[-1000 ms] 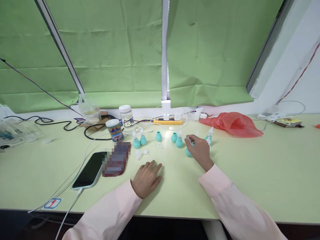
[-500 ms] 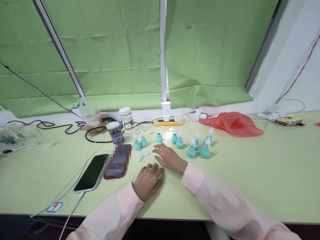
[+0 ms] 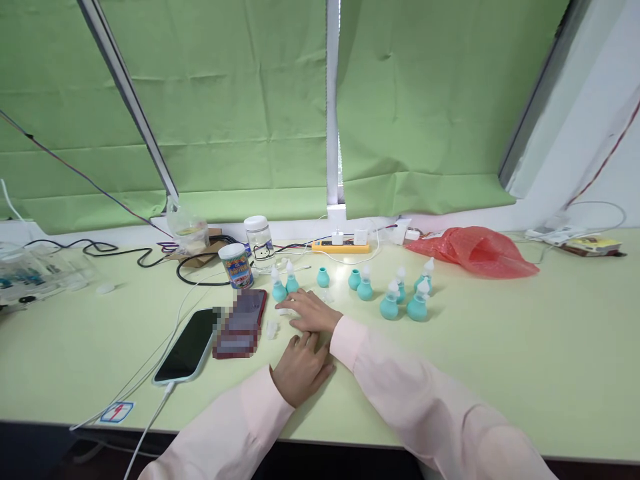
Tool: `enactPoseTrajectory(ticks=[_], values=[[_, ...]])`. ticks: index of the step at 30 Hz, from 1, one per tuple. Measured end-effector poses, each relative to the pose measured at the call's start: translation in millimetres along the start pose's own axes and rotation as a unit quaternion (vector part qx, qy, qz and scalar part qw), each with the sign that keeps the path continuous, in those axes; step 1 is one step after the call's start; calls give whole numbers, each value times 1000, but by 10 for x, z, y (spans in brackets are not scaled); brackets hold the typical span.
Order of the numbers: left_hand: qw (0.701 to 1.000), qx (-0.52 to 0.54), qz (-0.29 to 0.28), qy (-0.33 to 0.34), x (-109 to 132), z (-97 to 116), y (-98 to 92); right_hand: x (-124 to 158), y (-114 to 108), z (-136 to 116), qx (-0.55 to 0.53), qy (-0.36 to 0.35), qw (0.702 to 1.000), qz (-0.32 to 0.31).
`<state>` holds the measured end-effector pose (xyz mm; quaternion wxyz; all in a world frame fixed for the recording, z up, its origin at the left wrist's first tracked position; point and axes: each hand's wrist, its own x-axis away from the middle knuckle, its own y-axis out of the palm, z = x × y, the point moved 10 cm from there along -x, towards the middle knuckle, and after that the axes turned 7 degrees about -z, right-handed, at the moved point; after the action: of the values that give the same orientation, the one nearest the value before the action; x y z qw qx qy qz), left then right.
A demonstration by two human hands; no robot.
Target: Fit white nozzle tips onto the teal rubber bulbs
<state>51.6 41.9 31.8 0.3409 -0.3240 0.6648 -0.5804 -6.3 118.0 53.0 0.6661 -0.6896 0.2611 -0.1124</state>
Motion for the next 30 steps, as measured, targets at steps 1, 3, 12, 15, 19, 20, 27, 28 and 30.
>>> enactPoseTrajectory(ticks=[1,3,12,15,19,20,27,28,30], values=[[1000,1,0,1,-2,5,-2,-5,-23,-53,15,-19,1000,-2],[1000,3,-4,0,-5,7,0,-26,-48,-180,53,-58,997,-11],[999,33,-14,1,5,-13,32,-190,64,-489,114,-104,987,-37],[1000,23,5,-13,6,-47,-13,-130,-31,-387,103,-87,990,-31],[996,12,76,-55,19,-154,-217,155,-444,-35,-14,5,998,53],[992,14,104,-71,35,-193,-294,264,-530,57,-51,27,996,73],[974,98,175,-105,117,-317,-501,873,-392,294,-333,86,936,72],[975,115,160,-97,102,-308,-467,901,-336,279,-363,87,925,69],[975,150,139,-88,78,-307,-406,917,-260,250,-401,88,909,67]])
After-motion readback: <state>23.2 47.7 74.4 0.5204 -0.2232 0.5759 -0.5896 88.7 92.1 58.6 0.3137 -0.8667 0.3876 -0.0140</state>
